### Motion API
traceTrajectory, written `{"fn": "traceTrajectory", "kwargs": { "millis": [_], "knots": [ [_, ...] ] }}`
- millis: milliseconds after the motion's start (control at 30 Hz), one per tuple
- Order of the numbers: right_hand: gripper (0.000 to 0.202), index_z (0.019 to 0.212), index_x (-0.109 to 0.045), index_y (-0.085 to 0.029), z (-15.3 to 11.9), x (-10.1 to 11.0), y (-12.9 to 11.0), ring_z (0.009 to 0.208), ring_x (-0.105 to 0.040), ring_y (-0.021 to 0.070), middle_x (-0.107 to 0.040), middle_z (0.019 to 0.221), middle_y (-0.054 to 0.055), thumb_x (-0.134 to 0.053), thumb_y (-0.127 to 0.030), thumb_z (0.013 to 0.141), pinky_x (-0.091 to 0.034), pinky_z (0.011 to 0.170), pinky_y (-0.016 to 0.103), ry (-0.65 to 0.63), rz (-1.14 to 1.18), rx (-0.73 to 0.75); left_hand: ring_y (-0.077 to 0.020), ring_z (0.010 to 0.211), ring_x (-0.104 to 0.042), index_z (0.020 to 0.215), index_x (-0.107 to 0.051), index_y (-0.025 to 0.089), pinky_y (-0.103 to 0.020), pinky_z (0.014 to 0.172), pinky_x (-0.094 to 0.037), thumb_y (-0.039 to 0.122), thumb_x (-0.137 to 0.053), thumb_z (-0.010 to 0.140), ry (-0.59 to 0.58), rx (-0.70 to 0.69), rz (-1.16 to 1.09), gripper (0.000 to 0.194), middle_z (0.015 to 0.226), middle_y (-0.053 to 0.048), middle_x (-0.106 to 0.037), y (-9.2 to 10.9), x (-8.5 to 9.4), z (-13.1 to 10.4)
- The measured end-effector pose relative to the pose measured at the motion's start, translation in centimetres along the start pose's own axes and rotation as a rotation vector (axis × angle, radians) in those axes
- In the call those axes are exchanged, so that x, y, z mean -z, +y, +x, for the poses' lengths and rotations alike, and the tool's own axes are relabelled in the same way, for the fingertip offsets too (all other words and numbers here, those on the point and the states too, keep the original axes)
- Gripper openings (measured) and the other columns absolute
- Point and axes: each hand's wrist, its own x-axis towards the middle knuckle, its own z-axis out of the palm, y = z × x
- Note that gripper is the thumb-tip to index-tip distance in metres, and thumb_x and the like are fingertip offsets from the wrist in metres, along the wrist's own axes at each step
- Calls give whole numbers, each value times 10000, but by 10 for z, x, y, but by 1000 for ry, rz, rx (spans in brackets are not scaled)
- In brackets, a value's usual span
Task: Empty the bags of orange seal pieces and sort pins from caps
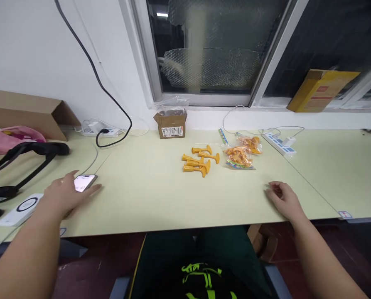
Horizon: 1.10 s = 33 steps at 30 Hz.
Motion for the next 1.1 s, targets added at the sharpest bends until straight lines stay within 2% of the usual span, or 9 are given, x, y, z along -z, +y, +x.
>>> {"fn": "traceTrajectory", "kwargs": {
  "millis": [100,167,433,567,667,800,900,1100],
  "knots": [
    [406,1087,-645,-222,-5,1,13,911,-666,263,-692,1017,99,-678,-533,829,-558,885,457,76,123,-96,-432,1308,-566,1644,-150,186,-512,1016,-479,964,-361,744,-188,95,39,1208,1520,-260,-521,-12,-6,6],
    [395,1071,-642,-221,-4,0,11,890,-664,251,-693,1001,94,-675,-531,828,-556,869,439,98,160,-131,-439,1304,-580,1653,-98,221,-510,985,-494,964,-342,746,-216,136,32,1197,1532,-249,-514,-9,-7,8],
    [412,1056,-647,-205,-5,-4,-5,841,-653,247,-693,939,86,-683,-522,796,-553,821,420,45,56,-73,-490,1292,-553,1594,-290,147,-551,941,-508,797,-470,820,-133,207,45,1027,1472,-296,-550,7,0,6],
    [408,1055,-652,-203,-5,-3,-6,832,-651,243,-694,936,82,-668,-522,801,-547,811,408,44,17,-75,-523,1306,-525,1597,-291,97,-561,973,-476,846,-481,802,-155,147,-6,1108,1462,-332,-515,7,1,4],
    [398,1049,-652,-205,-4,-3,-4,854,-657,252,-698,957,87,-658,-521,806,-541,827,417,33,-6,-70,-520,1309,-523,1595,-297,115,-560,982,-466,867,-433,825,-160,127,-9,1086,1452,-320,-515,4,0,3],
    [386,1049,-653,-211,-2,-6,1,870,-659,258,-698,970,86,-652,-518,816,-535,842,425,25,-32,-60,-513,1282,-548,1625,-244,161,-545,940,-484,931,-385,799,-170,117,7,1139,1448,-304,-530,-8,-4,8],
    [395,1064,-648,-209,-2,-7,2,865,-659,254,-692,967,84,-652,-520,820,-537,834,420,34,-21,-49,-487,1236,-588,1636,-212,171,-513,929,-491,955,-421,762,-221,58,-4,1193,1441,-283,-559,-25,-11,13],
    [398,1045,-646,-206,-1,-7,2,855,-656,257,-690,956,88,-643,-527,809,-536,816,419,22,-37,-39,-445,1243,-596,1588,-347,179,-487,975,-473,851,-464,842,-220,-108,-41,1011,1491,-252,-541,-48,-24,7]
  ]
}}
